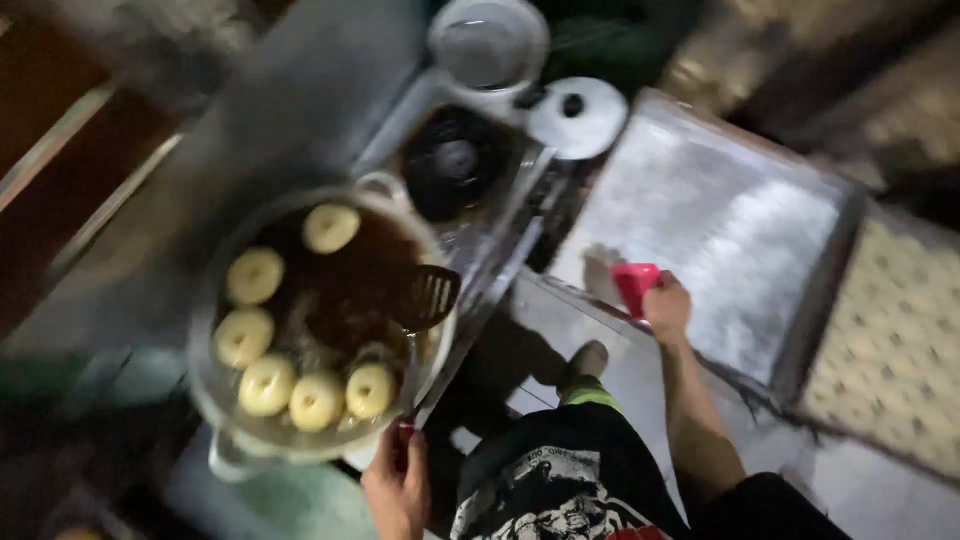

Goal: Frying donuts by lifting raw dough rings from a tray and placing them into a pot of hot oil, then managing them with a slotted turner.

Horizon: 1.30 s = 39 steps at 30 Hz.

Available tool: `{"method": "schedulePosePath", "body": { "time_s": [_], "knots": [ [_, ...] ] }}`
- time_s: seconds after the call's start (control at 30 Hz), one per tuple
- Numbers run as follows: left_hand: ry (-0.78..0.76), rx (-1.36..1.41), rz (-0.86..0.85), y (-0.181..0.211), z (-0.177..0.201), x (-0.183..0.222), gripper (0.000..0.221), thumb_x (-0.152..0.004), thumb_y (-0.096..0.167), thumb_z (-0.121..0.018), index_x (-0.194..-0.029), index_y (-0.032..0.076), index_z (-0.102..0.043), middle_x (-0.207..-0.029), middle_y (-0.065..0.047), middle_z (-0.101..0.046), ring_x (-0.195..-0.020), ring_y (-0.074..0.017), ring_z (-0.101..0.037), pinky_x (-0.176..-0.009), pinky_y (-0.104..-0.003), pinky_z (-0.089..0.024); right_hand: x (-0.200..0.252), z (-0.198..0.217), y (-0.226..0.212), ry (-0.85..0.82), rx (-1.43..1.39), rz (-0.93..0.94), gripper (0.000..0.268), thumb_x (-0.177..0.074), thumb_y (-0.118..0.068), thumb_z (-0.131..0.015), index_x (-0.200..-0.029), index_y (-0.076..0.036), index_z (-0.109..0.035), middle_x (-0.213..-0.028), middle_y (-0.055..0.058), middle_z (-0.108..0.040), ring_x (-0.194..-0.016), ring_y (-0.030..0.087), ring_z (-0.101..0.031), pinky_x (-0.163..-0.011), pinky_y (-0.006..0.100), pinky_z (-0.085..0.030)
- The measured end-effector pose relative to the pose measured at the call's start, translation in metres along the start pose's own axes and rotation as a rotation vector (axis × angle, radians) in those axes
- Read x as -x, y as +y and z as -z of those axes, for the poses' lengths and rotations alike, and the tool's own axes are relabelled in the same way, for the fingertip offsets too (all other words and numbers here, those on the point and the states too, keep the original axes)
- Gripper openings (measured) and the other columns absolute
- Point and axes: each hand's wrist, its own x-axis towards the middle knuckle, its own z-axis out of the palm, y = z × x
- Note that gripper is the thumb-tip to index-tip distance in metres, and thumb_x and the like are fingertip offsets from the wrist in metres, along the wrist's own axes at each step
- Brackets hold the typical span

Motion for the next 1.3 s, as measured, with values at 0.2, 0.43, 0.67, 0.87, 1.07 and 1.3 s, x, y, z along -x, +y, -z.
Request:
{"method": "schedulePosePath", "body": {
  "time_s": [0.2,0.43,0.67,0.87,1.07,1.3],
  "knots": [
    [-0.478,-0.201,-0.238,0.002,-0.118,-0.042,0.032,-0.091,0.046,-0.067,-0.088,0.015,-0.063,-0.062,-0.011,-0.063,-0.057,-0.0305,-0.058,-0.063,-0.043,-0.046,0.095,0.071,0.049,0.145,-0.616,-0.076,0.047,-0.085,-0.005,-0.029,-0.068,0.001,-0.072,-0.057,0.018,-0.07,-0.053,0.024,-0.072,-0.049,0.029,-0.058],
    [-0.796,-0.169,-0.185,0.02,-0.288,0.035,0.063,-0.082,0.047,-0.08,-0.046,0.009,-0.047,-0.039,-0.006,-0.051,-0.045,-0.0181,-0.048,-0.059,-0.038,-0.046,0.121,0.131,0.318,0.599,-1.127,-0.477,0.042,-0.096,-0.006,-0.044,-0.057,0.002,-0.057,-0.043,0.019,-0.047,-0.025,0.031,-0.043,-0.015,0.047,-0.032],
    [-0.946,0.093,0.036,0.006,-0.456,0.133,0.034,-0.087,0.025,-0.079,-0.066,0.0,-0.074,-0.064,-0.012,-0.075,-0.051,-0.0148,-0.063,-0.052,-0.026,-0.053,0.123,0.263,0.536,0.887,-0.855,-0.996,0.046,-0.094,-0.047,-0.058,-0.099,-0.003,-0.07,-0.093,0.012,-0.067,-0.082,0.028,-0.059,-0.069,0.037,-0.038],
    [-0.978,-0.244,-0.183,-0.048,-0.556,0.198,0.028,-0.086,0.039,-0.074,-0.092,0.017,-0.09,-0.094,-0.001,-0.086,-0.093,-0.0055,-0.078,-0.086,-0.024,-0.058,0.054,0.395,0.607,0.56,-0.244,-0.904,0.059,-0.093,-0.063,-0.055,-0.125,-0.014,-0.063,-0.124,0.019,-0.07,-0.119,0.042,-0.061,-0.102,0.046,-0.043],
    [-0.82,-0.455,0.196,-0.087,-0.596,0.233,0.056,-0.081,0.052,-0.082,-0.065,0.007,-0.052,-0.07,-0.004,-0.046,-0.071,-0.0191,-0.043,-0.066,-0.038,-0.039,0.014,0.44,0.623,-0.153,-0.649,-0.719,0.037,-0.089,-0.046,-0.066,-0.08,-0.014,-0.051,-0.064,0.0,-0.035,-0.061,0.016,-0.03,-0.071,0.033,-0.03],
    [-0.541,0.1,0.52,-0.041,-0.624,0.282,0.042,-0.087,0.039,-0.08,-0.068,0.006,-0.061,-0.056,-0.008,-0.053,-0.047,-0.0188,-0.048,-0.041,-0.037,-0.037,0.024,0.425,0.675,-0.323,-0.752,-0.443,0.011,-0.07,-0.009,-0.053,-0.06,-0.012,-0.054,-0.06,0.001,-0.049,-0.059,0.015,-0.035,-0.056,0.036,-0.029]
  ]
}}
